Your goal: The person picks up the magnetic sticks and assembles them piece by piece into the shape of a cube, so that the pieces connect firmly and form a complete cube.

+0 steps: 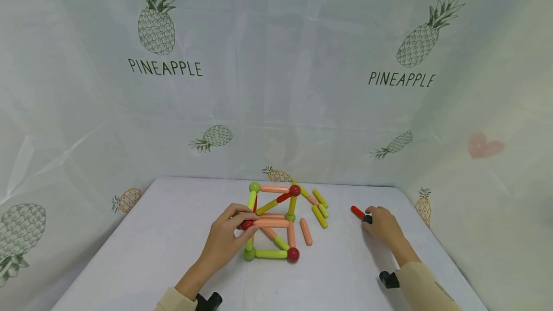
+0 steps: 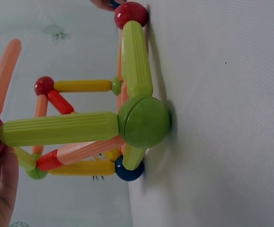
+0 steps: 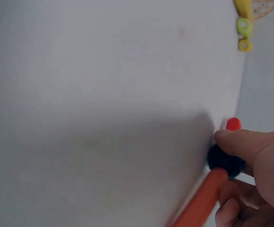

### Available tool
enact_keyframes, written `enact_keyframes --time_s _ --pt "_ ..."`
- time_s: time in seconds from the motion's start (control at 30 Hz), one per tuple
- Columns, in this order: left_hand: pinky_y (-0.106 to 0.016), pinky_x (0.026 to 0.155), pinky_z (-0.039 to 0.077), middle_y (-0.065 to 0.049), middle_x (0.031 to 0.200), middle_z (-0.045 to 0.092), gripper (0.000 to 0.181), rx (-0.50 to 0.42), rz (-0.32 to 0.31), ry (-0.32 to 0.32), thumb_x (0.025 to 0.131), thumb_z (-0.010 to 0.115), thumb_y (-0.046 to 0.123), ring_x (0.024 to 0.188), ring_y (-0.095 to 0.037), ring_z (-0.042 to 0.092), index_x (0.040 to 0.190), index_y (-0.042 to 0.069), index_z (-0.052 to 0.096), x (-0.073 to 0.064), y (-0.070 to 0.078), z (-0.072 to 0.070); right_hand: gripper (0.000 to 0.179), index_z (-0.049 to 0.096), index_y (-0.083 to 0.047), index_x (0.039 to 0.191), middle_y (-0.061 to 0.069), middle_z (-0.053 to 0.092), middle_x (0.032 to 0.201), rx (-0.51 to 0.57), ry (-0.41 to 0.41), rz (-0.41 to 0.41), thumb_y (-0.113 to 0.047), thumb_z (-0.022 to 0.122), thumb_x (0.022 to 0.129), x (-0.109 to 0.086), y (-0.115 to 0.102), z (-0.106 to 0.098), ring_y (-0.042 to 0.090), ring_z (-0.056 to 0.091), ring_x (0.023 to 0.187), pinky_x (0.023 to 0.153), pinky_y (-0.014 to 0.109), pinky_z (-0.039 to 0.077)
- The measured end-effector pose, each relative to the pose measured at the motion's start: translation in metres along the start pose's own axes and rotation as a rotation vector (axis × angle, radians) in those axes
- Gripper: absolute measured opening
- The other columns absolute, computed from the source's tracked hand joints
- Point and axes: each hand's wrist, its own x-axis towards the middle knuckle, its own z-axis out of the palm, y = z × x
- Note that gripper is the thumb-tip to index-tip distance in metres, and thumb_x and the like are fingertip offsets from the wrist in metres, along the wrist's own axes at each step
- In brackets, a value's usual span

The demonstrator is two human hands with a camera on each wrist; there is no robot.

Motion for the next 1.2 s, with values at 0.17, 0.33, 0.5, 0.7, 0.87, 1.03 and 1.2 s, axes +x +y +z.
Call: enact_keyframes --time_s 0.17,0.33,0.5,0.7,0.87,1.03,1.2 --pt "-0.021 0.071 0.053 0.009 0.115 0.055 0.026 -0.005 0.003 0.008 0.084 0.079 0.022 0.092 -0.006 0.058 0.109 0.023 0.071 0.0 0.0 0.0 0.021 0.065 0.004 0.097 0.011 0.061 0.08 -0.023 -0.062 0.042 -0.008 0.072 0.081 0.005 -0.002 0.012 0.027 0.058 0.071 0.068 0.048 0.051" --pt "-0.021 0.071 0.053 0.01 0.115 0.054 0.026 -0.009 0.004 0.011 0.084 0.079 0.023 0.092 -0.006 0.057 0.109 0.025 0.071 -0.002 -0.002 0.002 0.02 0.061 0.002 0.1 0.012 0.055 0.083 -0.043 -0.097 0.039 -0.011 0.062 0.086 0.007 -0.014 0.015 0.026 0.054 0.068 0.066 0.047 0.05" --pt "-0.02 0.071 0.052 0.01 0.116 0.054 0.024 -0.021 0.012 0.007 0.087 0.075 0.031 0.092 -0.005 0.057 0.11 0.026 0.07 -0.001 -0.005 0.003 0.017 0.06 -0.004 0.104 0.009 0.051 0.084 -0.026 -0.18 0.042 -0.016 0.054 0.092 0.008 -0.026 0.019 0.024 0.048 0.07 0.066 0.044 0.046" --pt "-0.02 0.072 0.052 0.009 0.116 0.055 0.024 -0.027 0.019 0.005 0.086 0.076 0.029 0.094 -0.006 0.058 0.109 0.025 0.071 0.001 -0.004 0.002 0.021 0.061 -0.006 0.106 0.006 0.052 0.083 -0.045 -0.277 0.028 -0.022 0.053 0.095 0.006 -0.039 0.02 0.023 0.048 0.075 0.07 0.044 0.046" --pt "-0.02 0.072 0.052 0.009 0.116 0.055 0.024 -0.024 0.013 0.007 0.087 0.074 0.035 0.093 -0.006 0.058 0.109 0.025 0.071 0.0 -0.003 0.0 0.012 0.055 -0.012 0.092 0.003 0.046 0.075 -0.036 -0.295 -0.046 -0.023 0.059 0.093 0.004 -0.043 0.021 0.021 0.044 0.072 0.066 0.039 0.04" --pt "-0.02 0.071 0.052 0.009 0.116 0.055 0.025 -0.014 0.017 0.008 0.088 0.071 0.039 0.092 -0.006 0.057 0.109 0.026 0.071 0.0 -0.006 0.001 0.015 0.053 -0.015 0.086 0.0 0.044 0.072 -0.02 -0.26 -0.114 -0.021 0.065 0.09 -0.002 -0.047 0.019 0.017 0.041 0.069 0.062 0.035 0.037" --pt "-0.02 0.071 0.052 0.01 0.116 0.054 0.026 -0.013 0.022 0.007 0.088 0.071 0.04 0.092 -0.005 0.057 0.11 0.026 0.07 0.001 -0.007 0.002 0.004 0.063 -0.014 0.09 -0.003 0.049 0.079 0.032 -0.222 -0.133 -0.018 0.064 0.09 -0.011 -0.059 0.0 0.016 0.045 0.072 0.067 0.037 0.044"
